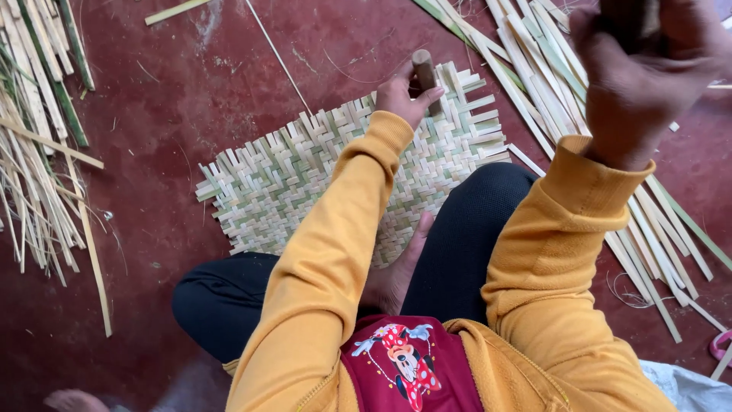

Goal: Using a wooden tool to strike and tighten the edges of a woven bamboo mat on the floor.

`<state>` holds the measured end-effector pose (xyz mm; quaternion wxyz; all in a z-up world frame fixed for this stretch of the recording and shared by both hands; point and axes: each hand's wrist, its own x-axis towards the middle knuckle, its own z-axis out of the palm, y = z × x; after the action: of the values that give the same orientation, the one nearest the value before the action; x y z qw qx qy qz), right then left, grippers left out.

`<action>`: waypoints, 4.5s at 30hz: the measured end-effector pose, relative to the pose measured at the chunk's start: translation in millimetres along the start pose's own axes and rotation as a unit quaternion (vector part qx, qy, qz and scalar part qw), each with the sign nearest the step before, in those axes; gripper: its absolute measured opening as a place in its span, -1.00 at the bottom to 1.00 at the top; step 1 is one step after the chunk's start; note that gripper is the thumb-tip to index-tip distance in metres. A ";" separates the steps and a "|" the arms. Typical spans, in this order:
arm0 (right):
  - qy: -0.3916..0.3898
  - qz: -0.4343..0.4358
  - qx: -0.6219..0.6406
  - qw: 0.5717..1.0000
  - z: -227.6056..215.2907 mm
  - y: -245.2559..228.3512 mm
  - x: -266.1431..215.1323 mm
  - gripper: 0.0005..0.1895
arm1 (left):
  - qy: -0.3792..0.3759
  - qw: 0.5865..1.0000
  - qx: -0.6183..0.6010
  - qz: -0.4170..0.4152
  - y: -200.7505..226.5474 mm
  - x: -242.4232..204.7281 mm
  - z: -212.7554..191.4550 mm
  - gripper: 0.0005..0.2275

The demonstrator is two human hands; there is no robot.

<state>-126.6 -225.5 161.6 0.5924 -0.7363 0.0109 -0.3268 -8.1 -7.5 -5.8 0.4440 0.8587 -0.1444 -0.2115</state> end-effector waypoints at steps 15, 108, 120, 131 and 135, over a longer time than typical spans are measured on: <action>-0.197 0.030 -0.179 0.963 3.2 -27.1 12.1 -0.49 | -0.051 0.996 0.051 -0.044 11.7 -0.6 1.1 -0.56; -0.250 0.202 -0.211 0.923 41.2 -11.2 21.3 -0.38 | -0.049 0.991 0.118 -0.041 -18.8 -12.5 -26.7 -0.67; -0.282 0.252 -0.241 0.894 41.2 -25.7 24.0 -0.54 | -0.034 0.993 0.109 -0.036 -17.0 -15.0 -29.0 -0.61; -0.139 0.038 0.064 0.988 31.3 -10.5 16.0 -0.37 | 0.038 0.996 0.086 -0.003 -43.2 -26.8 -63.9 -0.70; -0.108 0.007 0.050 0.993 32.4 -14.3 14.8 -0.40 | -0.017 0.993 0.117 -0.024 -47.8 -24.5 -62.0 -0.67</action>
<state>-104.2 -199.1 178.4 0.6284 -0.7368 -0.0649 -0.2411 4.0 73.7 -7.4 0.3325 0.9042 -0.1554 -0.2183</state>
